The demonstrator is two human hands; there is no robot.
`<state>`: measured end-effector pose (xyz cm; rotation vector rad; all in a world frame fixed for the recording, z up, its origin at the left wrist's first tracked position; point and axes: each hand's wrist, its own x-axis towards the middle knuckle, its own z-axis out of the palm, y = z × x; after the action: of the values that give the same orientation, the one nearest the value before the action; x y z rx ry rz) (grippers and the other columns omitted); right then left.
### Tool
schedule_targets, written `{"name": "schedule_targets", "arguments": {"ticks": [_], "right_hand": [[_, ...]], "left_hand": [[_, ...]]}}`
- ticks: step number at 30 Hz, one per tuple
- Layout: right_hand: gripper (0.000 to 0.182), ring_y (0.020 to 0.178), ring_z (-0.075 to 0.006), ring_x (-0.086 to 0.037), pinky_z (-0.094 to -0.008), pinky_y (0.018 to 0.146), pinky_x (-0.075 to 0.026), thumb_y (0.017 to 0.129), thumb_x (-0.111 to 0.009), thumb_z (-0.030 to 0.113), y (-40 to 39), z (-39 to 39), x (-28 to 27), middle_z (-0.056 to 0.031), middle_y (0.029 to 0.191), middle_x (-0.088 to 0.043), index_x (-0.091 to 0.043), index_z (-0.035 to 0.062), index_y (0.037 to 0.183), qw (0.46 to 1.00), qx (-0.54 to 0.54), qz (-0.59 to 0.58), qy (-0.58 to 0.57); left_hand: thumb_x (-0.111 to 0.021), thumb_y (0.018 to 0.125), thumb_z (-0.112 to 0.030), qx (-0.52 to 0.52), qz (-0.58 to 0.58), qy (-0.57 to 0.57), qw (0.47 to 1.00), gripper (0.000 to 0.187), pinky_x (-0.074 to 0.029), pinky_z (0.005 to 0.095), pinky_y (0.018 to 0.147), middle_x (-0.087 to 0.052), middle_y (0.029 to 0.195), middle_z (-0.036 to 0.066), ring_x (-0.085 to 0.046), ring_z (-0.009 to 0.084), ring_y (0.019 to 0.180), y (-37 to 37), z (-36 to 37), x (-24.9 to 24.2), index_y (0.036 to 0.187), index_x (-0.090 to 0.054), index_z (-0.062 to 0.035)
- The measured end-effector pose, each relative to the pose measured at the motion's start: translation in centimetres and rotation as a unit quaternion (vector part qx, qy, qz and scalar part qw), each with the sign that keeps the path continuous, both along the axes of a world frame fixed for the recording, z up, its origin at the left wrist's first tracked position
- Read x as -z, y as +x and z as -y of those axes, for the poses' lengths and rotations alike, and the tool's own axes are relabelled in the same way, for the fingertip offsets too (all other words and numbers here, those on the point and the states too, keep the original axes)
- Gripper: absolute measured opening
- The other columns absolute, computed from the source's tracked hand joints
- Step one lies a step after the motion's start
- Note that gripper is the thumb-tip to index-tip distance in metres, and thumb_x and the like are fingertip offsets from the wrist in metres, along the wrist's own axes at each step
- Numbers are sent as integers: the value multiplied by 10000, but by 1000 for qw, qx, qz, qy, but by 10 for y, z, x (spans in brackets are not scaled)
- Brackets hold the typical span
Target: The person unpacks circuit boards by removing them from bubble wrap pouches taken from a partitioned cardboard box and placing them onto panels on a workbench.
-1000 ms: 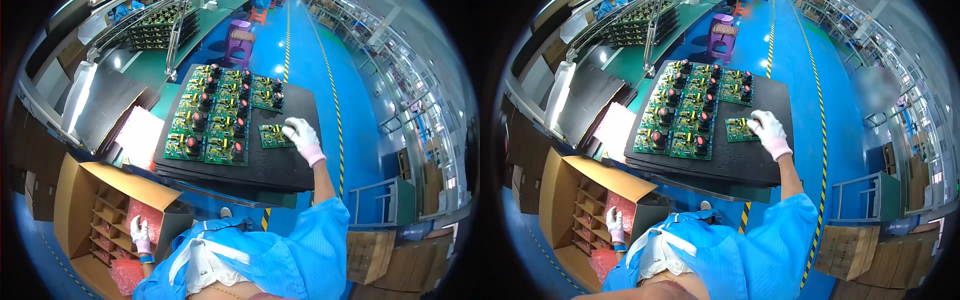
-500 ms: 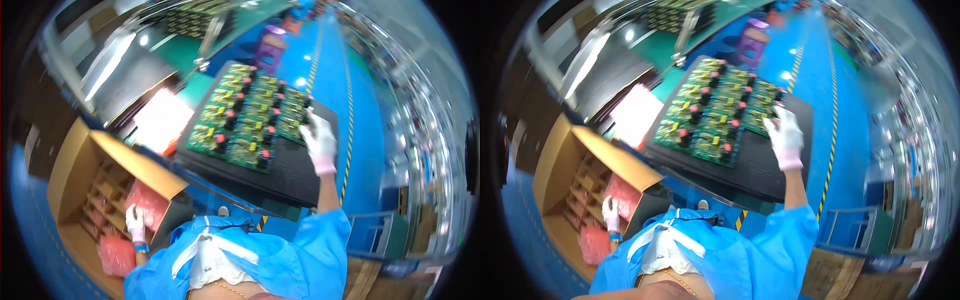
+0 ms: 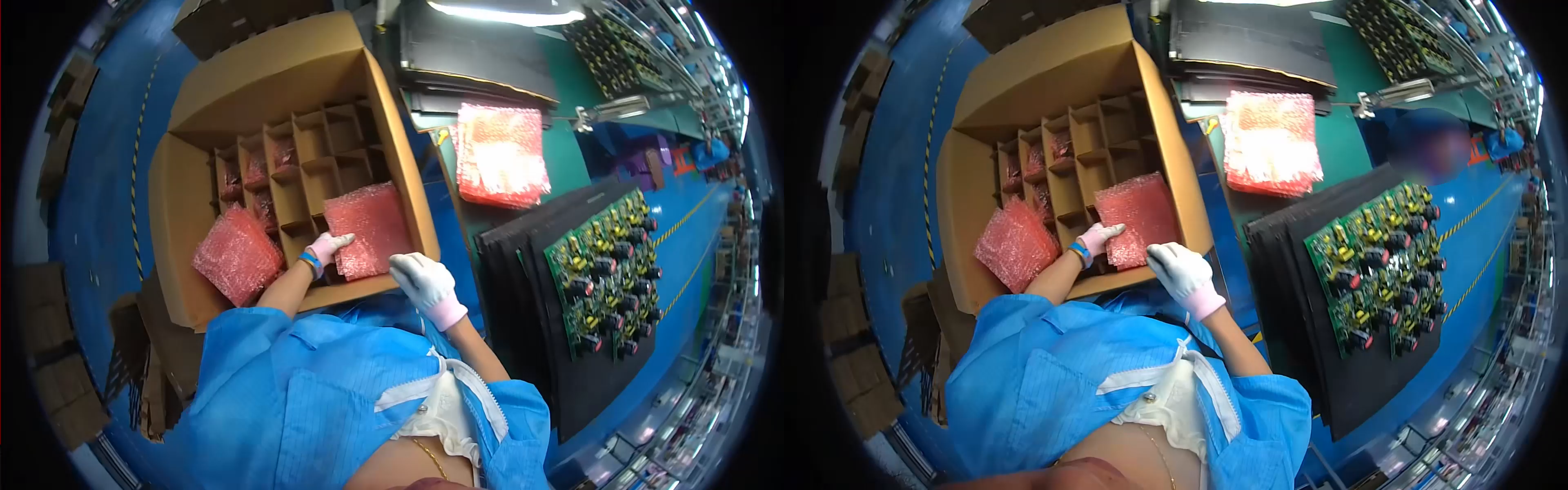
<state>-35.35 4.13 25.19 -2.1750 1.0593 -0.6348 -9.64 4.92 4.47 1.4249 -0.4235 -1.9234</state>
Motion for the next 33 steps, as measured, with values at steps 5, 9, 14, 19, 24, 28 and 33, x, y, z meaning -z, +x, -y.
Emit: {"name": "schedule_targets", "arguments": {"ticks": [5, 9, 14, 19, 24, 28, 33], "right_hand": [[114, 696, -235, -614, -344, 599, -492, 807, -614, 192, 29, -1, 45, -53, 794, -615, -605, 125, 899, 994, -9, -94, -51], [116, 685, -203, -611, -332, 582, -487, 811, -608, 225, 36, 0, 50, -30, 777, -611, -602, 144, 895, 988, 36, -131, -70], [122, 639, -204, -590, -316, 557, -468, 800, -632, 205, 45, 3, 47, -38, 740, -600, -617, 129, 894, 981, 79, -156, -89], [122, 626, -242, -600, -326, 556, -472, 783, -651, 165, 50, 5, 41, -69, 733, -612, -628, 99, 883, 978, 94, -170, -70], [123, 615, -218, -600, -316, 550, -478, 811, -628, 225, 49, 5, 46, -47, 738, -618, -629, 122, 878, 975, 96, -182, -80], [121, 614, -219, -602, -316, 547, -477, 807, -635, 221, 52, 7, 46, -48, 737, -619, -630, 123, 877, 974, 110, -173, -91], [119, 614, -221, -602, -315, 543, -474, 799, -645, 204, 51, 7, 44, -52, 738, -619, -630, 119, 881, 976, 93, -175, -93]], "left_hand": [[-689, 777, -99, -104, 48, -53, 992, 265, -479, 289, 766, -648, 940, 57, -605, 148, 835, -14, 2, -2, 1015, -618, -5], [-695, 752, -42, -112, 17, -93, 989, 317, -478, 286, 809, -639, 999, 59, -598, 153, 894, 20, 9, -38, 1053, -605, 1], [-682, 783, -125, -174, 51, -200, 963, 315, -482, 298, 838, -633, 1018, 70, -597, 164, 923, 87, 78, -107, 1052, -600, 17], [-678, 791, -124, -131, 22, -161, 978, 296, -506, 327, 748, -649, 945, 88, -628, 180, 805, 123, 194, -77, 1043, -602, 10], [-700, 777, -297, -28, 324, -79, 942, 466, -509, 352, 755, -627, 1037, 112, -600, 223, 939, 146, 246, 26, 1101, -572, 14], [-664, 788, -398, 60, 338, -157, 926, 544, -482, 433, 834, -591, 1125, 117, -589, 240, 975, 145, 243, 1, 1188, -536, -52], [-655, 801, -370, -44, 51, -117, 991, 601, -435, 366, 908, -556, 1194, 99, -538, 238, 1076, 145, 231, 6, 1266, -459, -45]]}}
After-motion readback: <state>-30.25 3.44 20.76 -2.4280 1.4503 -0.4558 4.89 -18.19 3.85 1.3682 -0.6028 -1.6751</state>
